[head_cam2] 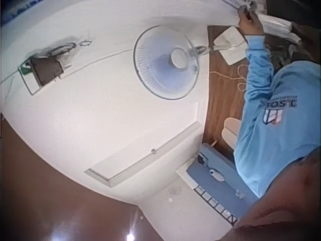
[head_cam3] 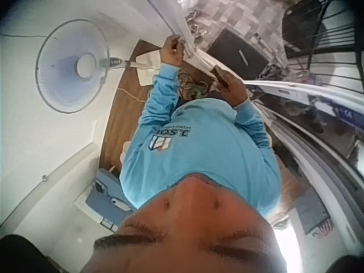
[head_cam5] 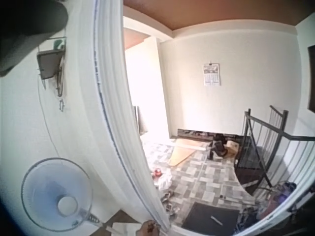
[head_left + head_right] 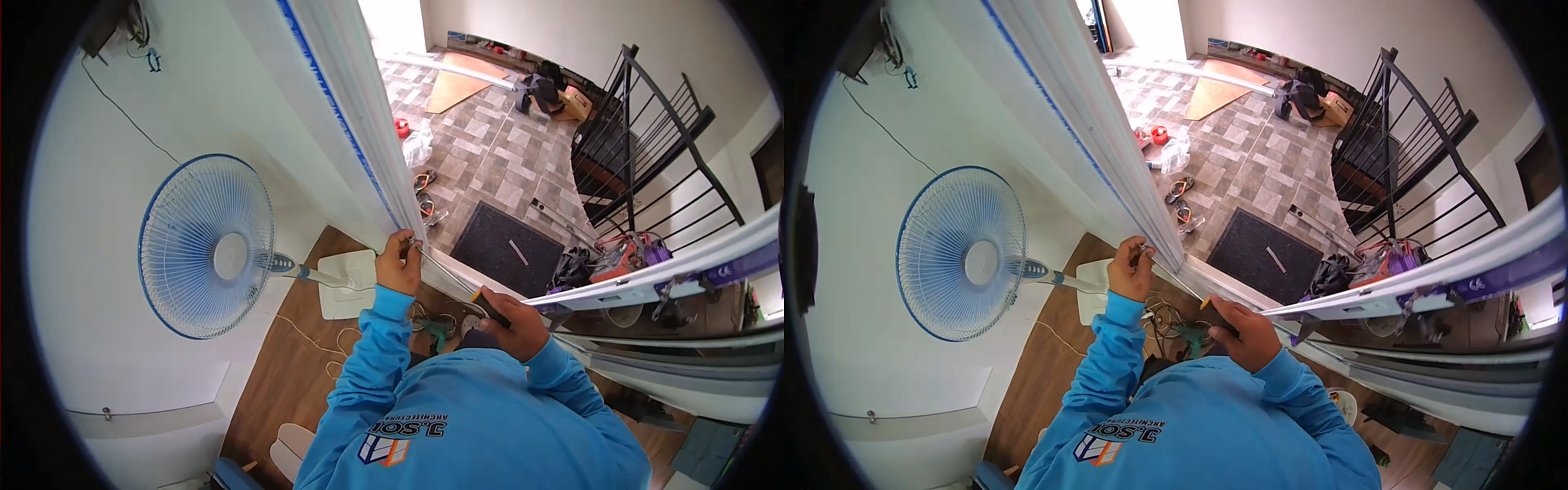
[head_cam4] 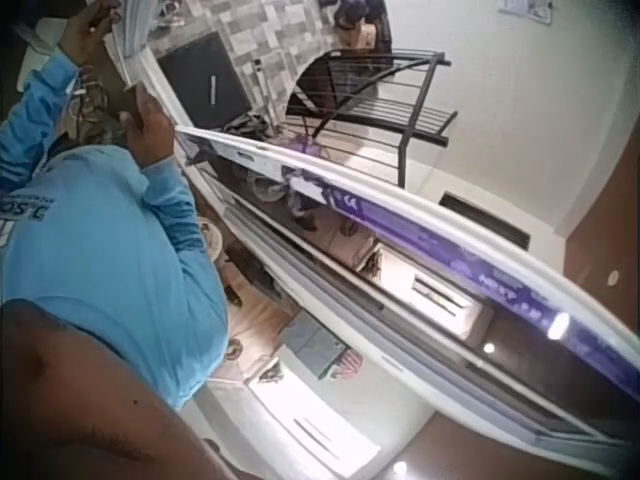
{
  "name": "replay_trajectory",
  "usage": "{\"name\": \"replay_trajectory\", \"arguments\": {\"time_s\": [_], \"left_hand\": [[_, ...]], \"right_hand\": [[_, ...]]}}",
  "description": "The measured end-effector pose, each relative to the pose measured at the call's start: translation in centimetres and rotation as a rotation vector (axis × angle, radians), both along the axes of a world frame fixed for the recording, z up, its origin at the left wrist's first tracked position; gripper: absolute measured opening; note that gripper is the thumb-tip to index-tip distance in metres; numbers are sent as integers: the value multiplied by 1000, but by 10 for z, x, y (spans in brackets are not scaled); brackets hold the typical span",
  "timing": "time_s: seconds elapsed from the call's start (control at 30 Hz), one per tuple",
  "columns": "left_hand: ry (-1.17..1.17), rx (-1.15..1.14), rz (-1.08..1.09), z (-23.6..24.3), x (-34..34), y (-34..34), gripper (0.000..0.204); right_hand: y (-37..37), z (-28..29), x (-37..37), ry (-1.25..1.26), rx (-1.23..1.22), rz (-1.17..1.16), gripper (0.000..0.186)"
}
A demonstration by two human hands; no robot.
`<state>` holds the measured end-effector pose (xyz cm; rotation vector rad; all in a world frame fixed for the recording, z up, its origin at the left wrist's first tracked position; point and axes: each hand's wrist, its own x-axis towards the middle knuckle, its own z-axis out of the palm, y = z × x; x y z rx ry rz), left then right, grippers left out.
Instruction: Measure, mark, drill, and screw hardware into a sliding door aluminum frame.
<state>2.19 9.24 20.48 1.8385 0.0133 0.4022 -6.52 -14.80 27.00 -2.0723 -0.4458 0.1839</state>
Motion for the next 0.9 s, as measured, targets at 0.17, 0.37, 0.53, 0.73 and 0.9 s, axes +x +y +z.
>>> {"name": "replay_trajectory", "arguments": {"time_s": [0.17, 0.37, 0.53, 0.73, 0.9], "left_hand": [[-8, 67, 55, 16, 11, -25, 25], [-18, 165, 65, 30, 22, -27, 27], [-77, 191, 38, 37, 24, -23, 26], [0, 424, -67, 52, 32, -17, 23], [-199, 32, -40, 57, 59, -32, 28]], "right_hand": [[-21, -1, 25, 2, 94, 43, 56], [-25, -1, 37, -20, 140, 65, 56], [-25, -4, 39, 36, 150, 98, 57], [-33, 4, 40, 653, 545, 14, 51], [-25, 14, 48, 843, 888, -40, 51]]}}
